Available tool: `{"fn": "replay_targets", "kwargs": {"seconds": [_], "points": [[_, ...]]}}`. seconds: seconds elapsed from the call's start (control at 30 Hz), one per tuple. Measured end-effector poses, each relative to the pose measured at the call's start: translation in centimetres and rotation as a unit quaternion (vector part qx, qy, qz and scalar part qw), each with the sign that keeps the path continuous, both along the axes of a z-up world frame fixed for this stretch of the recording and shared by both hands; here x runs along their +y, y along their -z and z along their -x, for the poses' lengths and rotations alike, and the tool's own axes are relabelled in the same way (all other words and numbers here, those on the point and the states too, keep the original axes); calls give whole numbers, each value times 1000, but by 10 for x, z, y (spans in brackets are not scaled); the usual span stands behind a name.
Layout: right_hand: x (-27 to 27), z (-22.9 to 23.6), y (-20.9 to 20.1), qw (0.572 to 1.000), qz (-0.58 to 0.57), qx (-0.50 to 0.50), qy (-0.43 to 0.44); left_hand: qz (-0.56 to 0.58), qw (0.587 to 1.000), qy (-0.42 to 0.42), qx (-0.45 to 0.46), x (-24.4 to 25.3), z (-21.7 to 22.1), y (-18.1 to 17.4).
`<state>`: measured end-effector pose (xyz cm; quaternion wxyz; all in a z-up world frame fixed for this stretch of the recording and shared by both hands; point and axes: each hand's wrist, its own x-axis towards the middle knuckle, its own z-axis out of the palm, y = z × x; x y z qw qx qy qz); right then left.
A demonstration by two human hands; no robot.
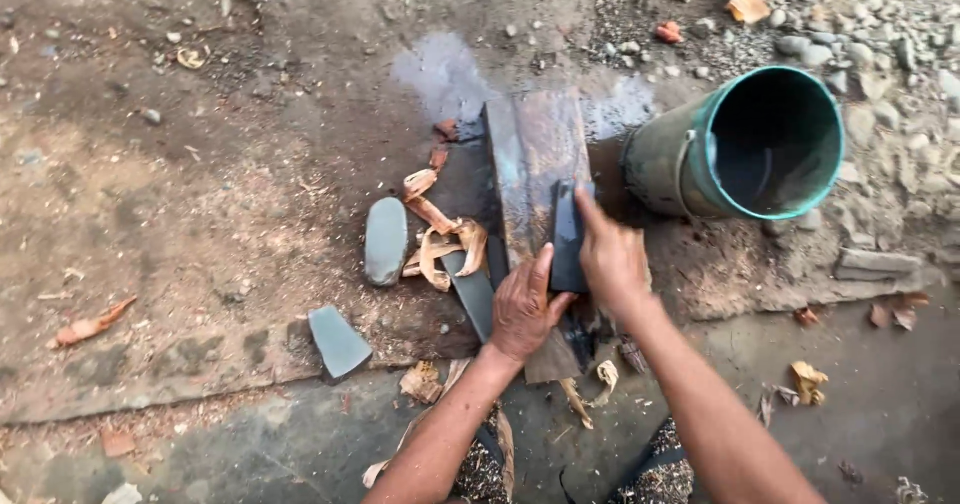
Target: Sharpening a small metal tool using a whetstone and water.
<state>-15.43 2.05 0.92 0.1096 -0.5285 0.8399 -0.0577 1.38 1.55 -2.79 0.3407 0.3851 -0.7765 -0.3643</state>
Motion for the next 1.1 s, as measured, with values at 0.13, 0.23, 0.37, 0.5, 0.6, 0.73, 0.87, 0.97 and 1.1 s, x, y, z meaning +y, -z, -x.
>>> {"fn": "replay_targets", "kwargs": {"seconds": [0.13,0.23,0.37,0.5,0.6,0.73,0.87,0.97,1.1], "points": [[63,-19,-9,998,-37,-50,-25,8,1000,-11,10,-5,3,-1],[22,-7,-18,997,-56,-52,-6,-3,1000,-10,-1,1,1,0],[-35,17,10,999,12,-28,-14,-12,1000,3,-23,-1,1,4],[49,-21,-13,997,-39,-71,-5,-6,1000,0,-8,-9,3,1],[46,-15,-6,993,-90,-69,19,-17,1000,0,-6,-2,1,1],[-30,19,11,999,0,-40,-2,-11,1000,-1,-21,-2,2,4],[-15,57,46,947,210,-213,-113,3,1000,-10,-17,-2,1,5],[17,71,61,784,42,-590,189,-13,1000,-2,-28,3,0,1],[-3,57,33,751,37,-624,213,-16,999,-6,-32,-4,-1,1]]}}
